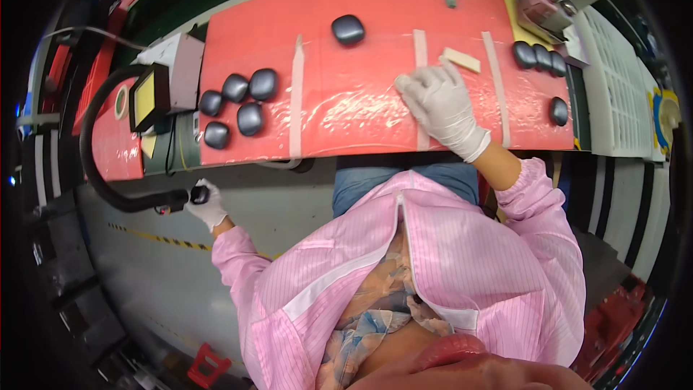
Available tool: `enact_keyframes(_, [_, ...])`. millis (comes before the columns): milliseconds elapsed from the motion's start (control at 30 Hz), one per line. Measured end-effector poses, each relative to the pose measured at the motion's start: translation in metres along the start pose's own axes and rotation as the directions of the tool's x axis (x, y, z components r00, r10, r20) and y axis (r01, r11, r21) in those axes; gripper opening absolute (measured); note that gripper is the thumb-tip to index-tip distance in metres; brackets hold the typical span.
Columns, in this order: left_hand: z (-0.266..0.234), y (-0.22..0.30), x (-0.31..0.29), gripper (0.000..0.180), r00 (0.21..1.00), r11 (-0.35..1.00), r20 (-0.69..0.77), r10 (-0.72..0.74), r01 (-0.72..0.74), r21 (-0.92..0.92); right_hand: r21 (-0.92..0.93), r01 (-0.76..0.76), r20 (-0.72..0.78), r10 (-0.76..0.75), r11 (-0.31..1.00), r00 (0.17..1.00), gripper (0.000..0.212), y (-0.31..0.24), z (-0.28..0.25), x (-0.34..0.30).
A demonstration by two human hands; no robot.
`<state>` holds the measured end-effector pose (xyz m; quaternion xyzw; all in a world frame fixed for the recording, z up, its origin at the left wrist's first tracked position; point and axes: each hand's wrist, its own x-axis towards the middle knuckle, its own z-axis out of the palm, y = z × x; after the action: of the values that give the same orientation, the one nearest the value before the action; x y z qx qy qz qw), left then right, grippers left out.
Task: The worker is cleaning and inspecting small electronic cases, likely for wireless earbuds, using a swab and placing them into a tray.
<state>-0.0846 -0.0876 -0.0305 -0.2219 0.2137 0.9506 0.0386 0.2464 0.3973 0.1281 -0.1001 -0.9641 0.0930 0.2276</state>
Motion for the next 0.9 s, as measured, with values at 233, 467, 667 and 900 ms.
enact_keyframes(233, [-0.024, -0.047, -0.008, 0.049, 0.964, 0.995, -0.265, 0.000, 0.027, 0.098, -0.056, -0.111, -0.395, 0.081, 0.992, 0.915, 0.015, 0.115, -0.104, 0.016])
enact_keyframes(467, [0.089, -0.130, -0.197, 0.064, 0.688, 0.733, 0.289, -0.665, 0.527, 0.431, -0.333, -0.407, -0.187, 0.364, 0.850, 0.913, 0.029, 0.276, -0.176, 0.028])
enact_keyframes(667, [0.177, -0.201, -0.290, 0.067, 0.785, 0.699, 0.295, -0.545, 0.230, 0.678, -0.296, -0.287, -0.004, 0.299, 0.911, 0.954, 0.033, 0.268, -0.174, 0.025])
enact_keyframes(900, [0.211, -0.273, -0.314, 0.065, 0.606, 0.590, 0.190, -0.772, 0.574, 0.568, 0.498, -0.061, -0.104, 0.130, 0.865, 0.986, 0.023, 0.073, -0.107, 0.012])
